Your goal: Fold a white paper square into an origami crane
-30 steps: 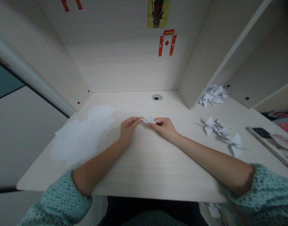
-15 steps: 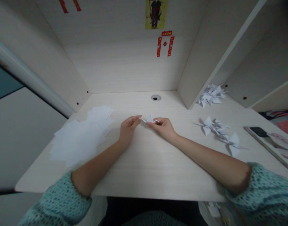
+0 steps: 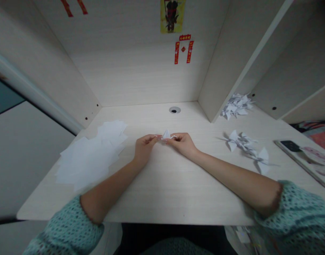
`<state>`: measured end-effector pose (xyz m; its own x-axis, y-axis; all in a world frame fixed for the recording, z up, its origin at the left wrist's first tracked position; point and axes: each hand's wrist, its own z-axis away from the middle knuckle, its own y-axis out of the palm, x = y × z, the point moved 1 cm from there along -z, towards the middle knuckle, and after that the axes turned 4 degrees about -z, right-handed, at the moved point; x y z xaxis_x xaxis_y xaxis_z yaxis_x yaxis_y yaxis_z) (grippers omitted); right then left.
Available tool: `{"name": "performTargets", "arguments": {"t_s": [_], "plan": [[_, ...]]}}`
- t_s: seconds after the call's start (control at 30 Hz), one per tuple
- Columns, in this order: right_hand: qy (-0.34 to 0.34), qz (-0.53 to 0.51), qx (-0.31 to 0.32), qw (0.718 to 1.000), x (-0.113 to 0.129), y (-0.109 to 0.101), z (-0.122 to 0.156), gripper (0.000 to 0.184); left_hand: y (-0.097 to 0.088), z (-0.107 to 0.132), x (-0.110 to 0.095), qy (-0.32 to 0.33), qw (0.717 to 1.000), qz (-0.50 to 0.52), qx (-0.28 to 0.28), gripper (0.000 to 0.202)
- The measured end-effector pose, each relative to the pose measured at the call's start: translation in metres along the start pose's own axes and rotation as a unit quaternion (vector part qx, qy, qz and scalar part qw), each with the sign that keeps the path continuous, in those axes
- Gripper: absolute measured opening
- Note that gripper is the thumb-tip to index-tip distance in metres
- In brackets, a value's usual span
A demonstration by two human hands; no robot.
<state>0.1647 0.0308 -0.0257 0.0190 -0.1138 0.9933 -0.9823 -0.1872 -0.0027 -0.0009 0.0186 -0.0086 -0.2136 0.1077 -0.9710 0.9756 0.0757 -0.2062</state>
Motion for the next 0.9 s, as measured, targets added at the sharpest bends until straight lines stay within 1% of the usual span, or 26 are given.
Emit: {"name": "performTargets", "arguments": {"t_s": [0.27,0.43,0.53,0.67,0.73,0.83,0.9], "plan": [[-0.005,-0.006,-0.014,1.0,0.0035,0.0022,0.0024,0.033,0.0004,-0.0011,0.0013,-0.009,1.0,0.002,0.0,0.018],[-0.018,0.004,-0.019,1.0,0.002,0.0022,0.0016,0.034,0.0009,-0.0009,0.0014,-0.006,1.0,-0.015,0.004,0.021],[-0.01,-0.002,-0.014,1.0,0.0013,0.0018,0.0012,0.035,0.0005,-0.0011,0.0016,-0.004,1.0,-0.014,0.011,0.023],[0.001,0.008,-0.001,1.0,0.0016,0.0009,0.0012,0.037,-0.001,-0.0019,0.0014,0.017,0.999,-0.031,0.019,0.023],[-0.012,0.01,0.003,1.0,0.0014,0.0003,0.0005,0.038,-0.0017,-0.0027,0.0019,0.035,0.998,-0.044,0.016,0.022],[-0.033,-0.018,-0.007,0.999,-0.0001,-0.0007,-0.0018,0.048,-0.0022,-0.0044,0.0043,0.05,0.997,-0.052,0.013,0.023],[-0.041,-0.033,-0.008,0.999,-0.001,-0.0011,-0.0032,0.047,-0.0024,-0.0051,0.0058,0.056,0.997,-0.058,0.019,0.023]]}}
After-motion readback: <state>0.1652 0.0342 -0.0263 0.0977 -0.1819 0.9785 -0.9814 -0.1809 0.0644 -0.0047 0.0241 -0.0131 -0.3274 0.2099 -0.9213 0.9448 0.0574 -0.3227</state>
